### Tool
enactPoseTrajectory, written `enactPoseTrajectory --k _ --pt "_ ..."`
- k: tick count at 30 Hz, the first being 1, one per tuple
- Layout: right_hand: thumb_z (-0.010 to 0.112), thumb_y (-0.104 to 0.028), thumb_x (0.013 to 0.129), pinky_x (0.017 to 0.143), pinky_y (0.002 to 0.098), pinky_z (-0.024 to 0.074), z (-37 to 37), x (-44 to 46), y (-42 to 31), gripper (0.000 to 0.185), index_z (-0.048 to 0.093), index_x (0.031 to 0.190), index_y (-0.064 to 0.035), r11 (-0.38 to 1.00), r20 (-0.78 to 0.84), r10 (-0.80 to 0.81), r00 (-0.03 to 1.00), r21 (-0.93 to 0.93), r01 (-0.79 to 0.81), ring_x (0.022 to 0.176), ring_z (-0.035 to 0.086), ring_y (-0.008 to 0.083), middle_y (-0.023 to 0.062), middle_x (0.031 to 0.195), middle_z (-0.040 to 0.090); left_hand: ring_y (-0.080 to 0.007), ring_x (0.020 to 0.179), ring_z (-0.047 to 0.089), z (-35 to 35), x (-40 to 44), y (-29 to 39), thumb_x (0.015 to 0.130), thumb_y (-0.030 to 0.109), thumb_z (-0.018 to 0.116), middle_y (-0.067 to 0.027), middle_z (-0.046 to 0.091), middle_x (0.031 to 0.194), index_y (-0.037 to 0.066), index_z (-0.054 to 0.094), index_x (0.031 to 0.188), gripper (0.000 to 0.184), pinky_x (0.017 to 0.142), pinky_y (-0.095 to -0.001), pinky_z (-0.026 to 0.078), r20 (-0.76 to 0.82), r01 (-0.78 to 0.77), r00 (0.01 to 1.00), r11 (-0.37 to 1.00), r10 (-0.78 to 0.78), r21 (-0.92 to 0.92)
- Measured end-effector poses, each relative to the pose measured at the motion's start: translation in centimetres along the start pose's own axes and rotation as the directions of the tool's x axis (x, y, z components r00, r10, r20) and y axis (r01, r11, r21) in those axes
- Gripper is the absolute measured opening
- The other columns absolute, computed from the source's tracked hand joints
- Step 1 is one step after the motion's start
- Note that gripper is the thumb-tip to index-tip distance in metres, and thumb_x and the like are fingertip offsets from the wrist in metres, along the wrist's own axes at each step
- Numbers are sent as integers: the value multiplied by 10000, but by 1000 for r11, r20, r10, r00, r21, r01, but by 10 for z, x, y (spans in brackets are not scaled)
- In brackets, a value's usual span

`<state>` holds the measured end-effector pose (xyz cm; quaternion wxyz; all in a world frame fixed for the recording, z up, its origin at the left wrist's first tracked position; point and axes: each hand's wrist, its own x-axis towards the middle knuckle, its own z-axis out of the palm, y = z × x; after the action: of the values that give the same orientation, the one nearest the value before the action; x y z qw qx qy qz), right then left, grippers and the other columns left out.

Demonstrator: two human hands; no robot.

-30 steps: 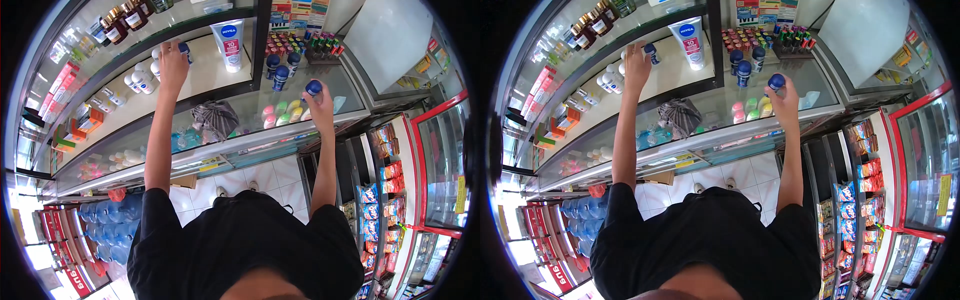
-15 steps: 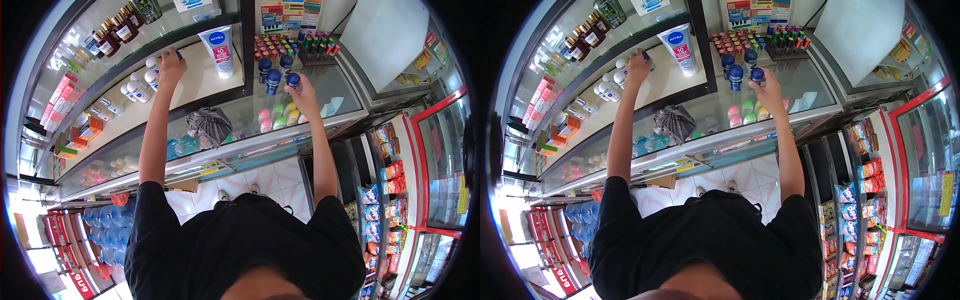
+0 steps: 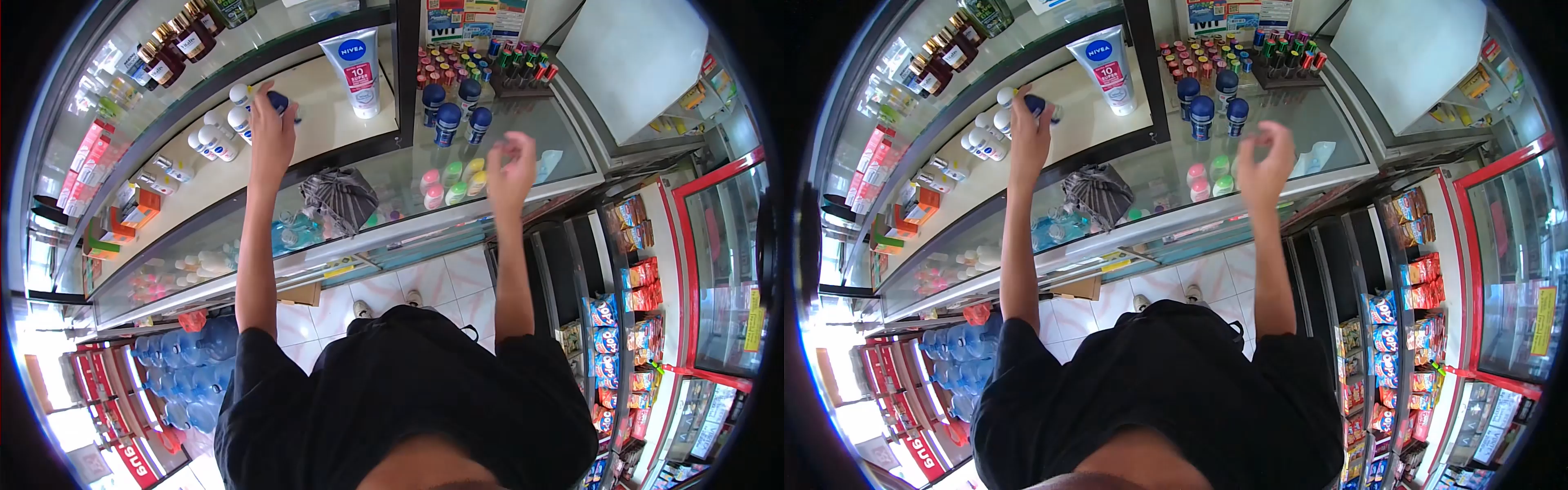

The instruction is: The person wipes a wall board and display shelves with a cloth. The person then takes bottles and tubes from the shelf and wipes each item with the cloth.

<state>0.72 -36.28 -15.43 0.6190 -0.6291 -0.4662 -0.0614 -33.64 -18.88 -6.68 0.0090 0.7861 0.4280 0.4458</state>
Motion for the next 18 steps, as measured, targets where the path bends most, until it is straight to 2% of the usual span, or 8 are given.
enactPoseTrajectory --k 3,5,6,9,10,12,15,18 --pt "703 -55 810 840 402 482 22 -40 -77 300 627 1100 -48 981 234 -138 962 167 100 926 605 286 119 988 616 -320 1032 610 -25 -35 28 994 102 631 -235 562 1109 45 319 1472 573 859 -448 558 70 191 981 933 -178 -304" --pt "722 -119 825 893 443 468 49 -54 -109 350 638 1163 -83 949 360 -299 884 210 235 1029 576 324 117 1084 601 -228 1010 606 -36 -53 41 1013 103 617 -183 542 1108 63 273 1490 590 794 -384 602 242 430 901 680 -358 -594" --pt "732 -157 832 916 469 460 64 -60 -123 377 644 1196 -107 929 397 -359 845 238 283 1077 556 340 114 1136 587 -154 1011 591 -33 -64 36 1012 92 620 -136 530 1128 97 209 1513 648 730 -296 613 247 407 911 617 -330 -674" --pt "736 -205 846 964 504 451 99 -80 -144 411 645 1244 -152 912 558 -400 727 161 378 1160 527 353 97 1246 557 -155 1004 591 -43 -85 39 1004 96 636 -113 534 1117 112 193 1524 683 741 -296 602 271 456 876 498 -400 -738" --pt "736 -188 849 978 495 450 109 -88 -142 397 649 1234 -145 917 617 -372 694 130 376 1177 530 353 98 1256 569 -176 1063 598 -45 -93 29 1011 111 627 -128 536 1215 147 215 1542 673 798 -374 625 304 490 857 475 -416 -731" --pt "735 -155 855 1004 478 448 127 -97 -139 368 657 1214 -132 924 723 -306 619 67 378 1213 537 354 101 1278 593 -170 1074 594 -55 -103 24 1011 121 633 -122 542 1230 132 259 1532 642 826 -376 607 319 520 830 428 -456 -739" --pt "697 -94 874 951 449 482 136 -96 -137 335 633 1203 -93 970 660 -242 711 190 155 1127 599 357 113 1218 645 -158 1069 583 -64 -117 18 1002 135 669 -100 553 1211 83 329 1485 594 900 -318 516 289 512 833 459 -472 -726" --pt "653 -32 891 860 395 511 139 -101 -155 300 600 1185 -61 875 646 -136 751 434 -215 965 661 288 140 1091 684 -177 1117 587 -50 -132 14 1001 121 670 -106 565 1219 49 333 1475 586 965 -303 474 216 424 881 499 -422 -756"
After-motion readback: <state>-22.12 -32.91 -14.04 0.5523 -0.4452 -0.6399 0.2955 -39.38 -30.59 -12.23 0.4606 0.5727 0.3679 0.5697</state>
